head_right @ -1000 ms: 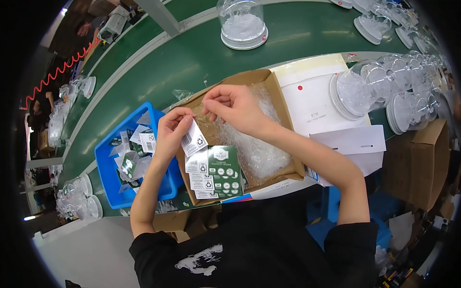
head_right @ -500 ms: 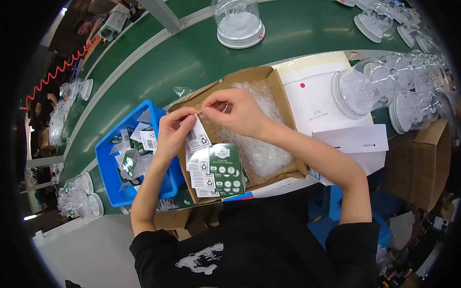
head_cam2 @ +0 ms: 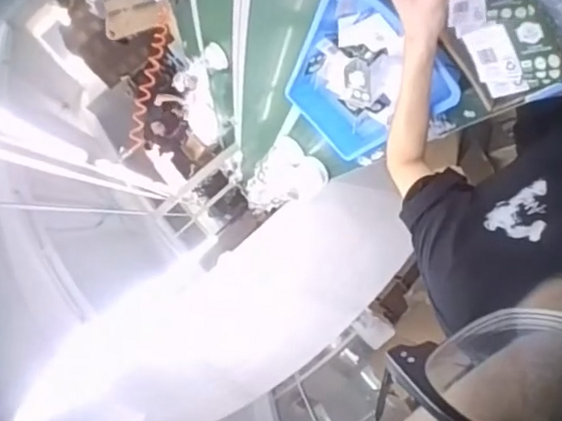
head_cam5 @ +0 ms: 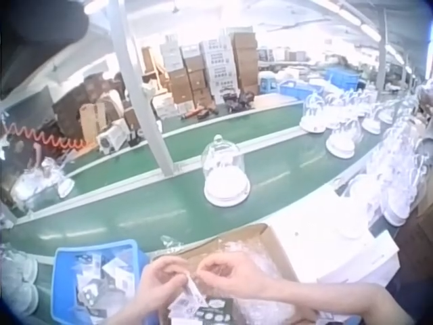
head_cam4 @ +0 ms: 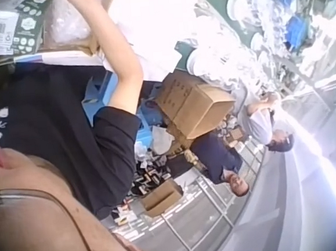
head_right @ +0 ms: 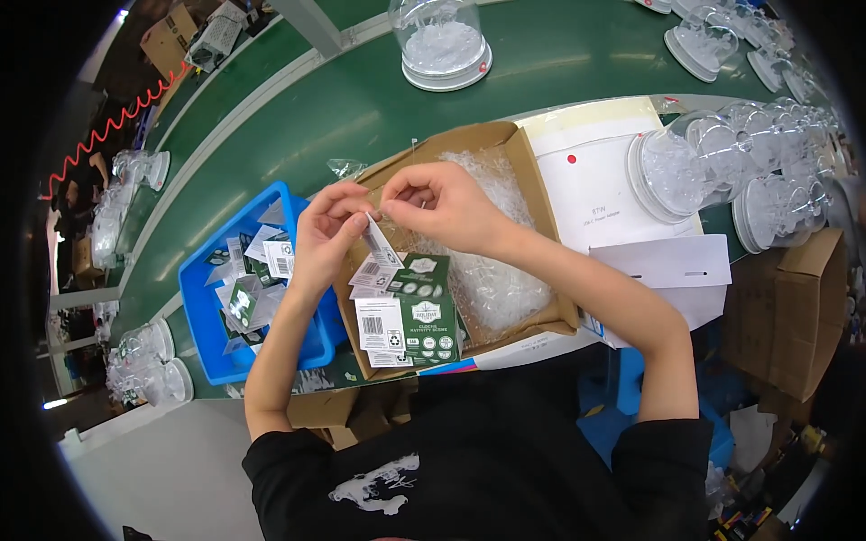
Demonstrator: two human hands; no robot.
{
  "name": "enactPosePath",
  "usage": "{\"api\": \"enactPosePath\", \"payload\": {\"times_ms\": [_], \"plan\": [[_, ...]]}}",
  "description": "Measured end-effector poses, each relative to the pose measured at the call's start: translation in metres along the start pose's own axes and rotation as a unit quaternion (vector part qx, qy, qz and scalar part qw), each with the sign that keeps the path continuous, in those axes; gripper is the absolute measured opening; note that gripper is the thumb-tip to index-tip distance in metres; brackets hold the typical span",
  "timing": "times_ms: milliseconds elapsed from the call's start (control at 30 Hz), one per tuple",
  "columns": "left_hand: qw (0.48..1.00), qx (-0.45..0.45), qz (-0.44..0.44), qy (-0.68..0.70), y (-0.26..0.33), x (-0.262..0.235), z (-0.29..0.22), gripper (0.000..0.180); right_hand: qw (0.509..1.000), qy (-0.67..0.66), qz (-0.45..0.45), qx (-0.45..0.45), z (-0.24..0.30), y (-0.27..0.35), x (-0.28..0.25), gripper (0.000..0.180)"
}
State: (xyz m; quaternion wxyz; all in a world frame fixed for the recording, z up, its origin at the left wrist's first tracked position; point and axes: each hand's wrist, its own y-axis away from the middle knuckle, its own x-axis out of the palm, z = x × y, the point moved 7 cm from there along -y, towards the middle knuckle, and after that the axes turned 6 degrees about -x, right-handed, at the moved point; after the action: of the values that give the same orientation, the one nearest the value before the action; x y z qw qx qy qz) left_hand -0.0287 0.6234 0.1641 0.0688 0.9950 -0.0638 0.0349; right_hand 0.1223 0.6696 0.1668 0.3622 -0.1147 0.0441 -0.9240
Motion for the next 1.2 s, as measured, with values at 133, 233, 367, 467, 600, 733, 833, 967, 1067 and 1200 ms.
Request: {"api": "enactPosePath", "payload": {"times_ms": [133,233,367,467,600,733,833,967,1067,1200], "plan": [[1.0,-0.002,-0.001,-0.012,0.0,0.001,0.001,0.031,0.999,-0.039,0.006,0.015,0.0,0.001,0.003,0.01],[1.0,0.0,-0.003,-0.017,0.001,0.002,0.0,0.03,0.999,-0.031,0.006,0.035,-0.002,0.001,0.003,0.01],[1.0,0.009,-0.003,0.005,0.001,0.0,-0.001,0.024,1.0,-0.019,0.014,0.012,-0.002,0.0,0.004,0.01],[1.0,0.002,0.013,0.022,0.0,0.002,-0.001,0.019,1.0,-0.02,0.018,0.015,-0.004,0.001,0.004,0.01],[1.0,-0.002,0.018,0.016,0.001,0.004,-0.002,0.017,0.993,-0.084,0.028,0.074,-0.008,0.002,0.007,0.01],[1.0,0.002,0.02,0.018,0.002,0.006,-0.003,0.015,0.992,-0.086,0.038,0.086,-0.009,0.003,0.008,0.01],[1.0,0.008,0.007,0.009,0.002,0.008,-0.003,0.014,0.997,-0.048,0.026,0.05,-0.01,0.002,0.006,0.01],[0.997,0.023,-0.023,-0.064,0.005,0.01,-0.005,0.014,0.999,-0.015,0.015,0.03,-0.011,0.001,0.004,0.011],[0.994,0.047,-0.03,-0.092,0.008,0.011,-0.008,0.014,0.999,-0.034,0.009,0.036,-0.008,0.001,0.004,0.011],[0.995,0.067,-0.04,-0.062,0.007,0.012,-0.008,0.013,0.996,-0.076,0.005,0.052,-0.011,0.001,0.003,0.012]]}}
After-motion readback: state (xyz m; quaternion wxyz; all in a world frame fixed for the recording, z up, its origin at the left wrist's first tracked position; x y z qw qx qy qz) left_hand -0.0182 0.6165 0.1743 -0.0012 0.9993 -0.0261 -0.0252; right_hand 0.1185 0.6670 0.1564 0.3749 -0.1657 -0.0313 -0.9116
